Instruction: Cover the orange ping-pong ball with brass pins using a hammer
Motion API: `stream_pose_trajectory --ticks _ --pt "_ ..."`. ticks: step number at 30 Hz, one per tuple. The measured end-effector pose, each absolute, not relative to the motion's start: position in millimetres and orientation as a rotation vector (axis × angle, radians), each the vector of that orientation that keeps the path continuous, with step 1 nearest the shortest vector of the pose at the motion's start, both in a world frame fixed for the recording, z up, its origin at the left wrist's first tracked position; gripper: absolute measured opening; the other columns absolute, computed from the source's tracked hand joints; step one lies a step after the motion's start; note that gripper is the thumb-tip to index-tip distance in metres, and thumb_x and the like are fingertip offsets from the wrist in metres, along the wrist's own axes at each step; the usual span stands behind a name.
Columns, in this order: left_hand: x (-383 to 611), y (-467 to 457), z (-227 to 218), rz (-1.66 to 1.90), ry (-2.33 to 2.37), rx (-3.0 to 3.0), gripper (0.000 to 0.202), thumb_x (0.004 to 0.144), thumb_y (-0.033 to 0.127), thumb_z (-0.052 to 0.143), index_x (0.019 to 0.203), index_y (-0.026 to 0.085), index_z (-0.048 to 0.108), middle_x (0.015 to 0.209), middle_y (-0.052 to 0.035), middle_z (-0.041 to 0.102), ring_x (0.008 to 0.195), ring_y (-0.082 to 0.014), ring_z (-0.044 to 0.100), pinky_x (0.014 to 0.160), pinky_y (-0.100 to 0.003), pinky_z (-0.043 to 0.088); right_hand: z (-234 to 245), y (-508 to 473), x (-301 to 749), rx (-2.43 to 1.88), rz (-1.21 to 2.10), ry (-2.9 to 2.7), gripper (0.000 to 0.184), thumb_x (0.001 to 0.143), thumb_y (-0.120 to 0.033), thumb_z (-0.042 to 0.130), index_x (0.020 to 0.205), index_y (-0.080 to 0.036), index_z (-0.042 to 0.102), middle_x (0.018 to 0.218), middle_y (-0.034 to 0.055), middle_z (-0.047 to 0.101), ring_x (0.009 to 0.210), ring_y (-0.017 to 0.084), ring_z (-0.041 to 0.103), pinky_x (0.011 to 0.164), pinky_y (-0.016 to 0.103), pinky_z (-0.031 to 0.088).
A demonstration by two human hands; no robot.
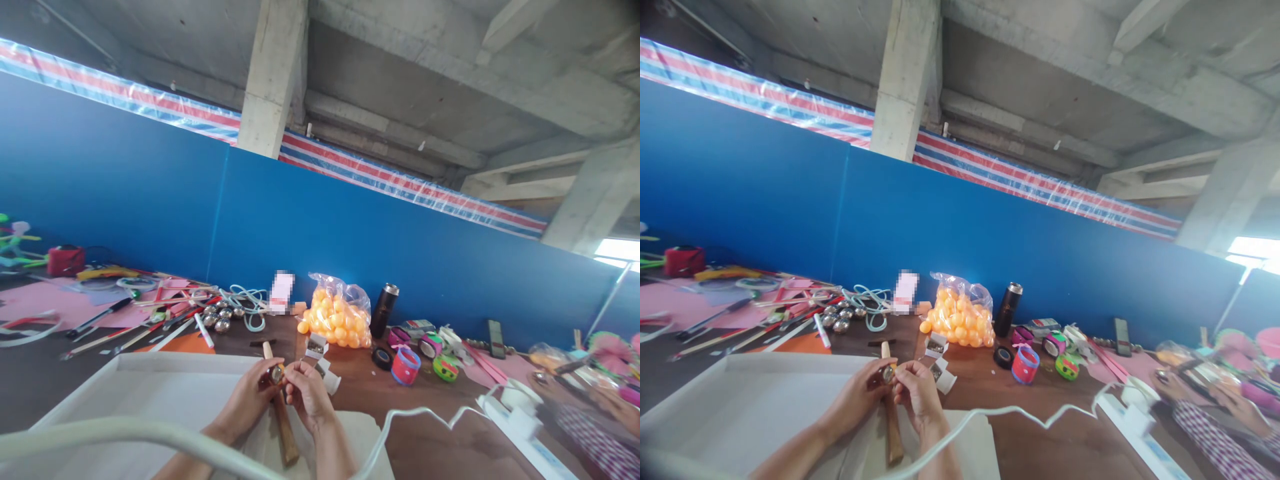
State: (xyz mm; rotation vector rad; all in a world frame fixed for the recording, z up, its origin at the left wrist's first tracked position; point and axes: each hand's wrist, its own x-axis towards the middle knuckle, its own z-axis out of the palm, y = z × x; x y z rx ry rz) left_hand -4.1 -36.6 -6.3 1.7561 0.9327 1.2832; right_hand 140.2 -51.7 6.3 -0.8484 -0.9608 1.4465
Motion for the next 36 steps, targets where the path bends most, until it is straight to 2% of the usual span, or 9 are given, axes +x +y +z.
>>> stream_pose_trajectory --ticks 6,17,36 --pt "-3.4 -34.0 -8.7 1.288 0.919 1.753 0.043 0.064 0.010 0.055 0.105 0.019 0.063 0.101 -0.0062 0.065 0.089 -0.0208 0.060 0.082 -0.032 0.047 5.9 -50.7 141.4 -0.881 1.446 -0.963 0.017 0.067 -0.025 0.070 0.070 -0.014 0.057 0.055 -0.0032 0.059 0.040 0.003 0.044 0.035 0.012 0.036" --pt "-3.0 -36.7 -6.3 1.265 0.915 1.750 0.043 0.063 0.009 0.056 0.105 0.019 0.065 0.097 -0.0052 0.066 0.079 -0.0187 0.061 0.074 -0.031 0.050 6.2 -52.1 144.0 -0.928 1.451 -0.976 0.018 0.067 -0.026 0.071 0.070 -0.014 0.058 0.056 -0.0028 0.061 0.041 0.004 0.045 0.036 0.013 0.037" --pt "-4.8 -41.1 -2.9 1.247 0.905 1.773 0.039 0.065 0.013 0.058 0.103 0.019 0.066 0.103 -0.0066 0.065 0.096 -0.0229 0.060 0.085 -0.032 0.047 5.4 -52.8 146.4 -0.955 1.475 -1.006 0.022 0.066 -0.029 0.071 0.070 -0.016 0.054 0.056 -0.0045 0.060 0.042 0.004 0.045 0.039 0.014 0.038"
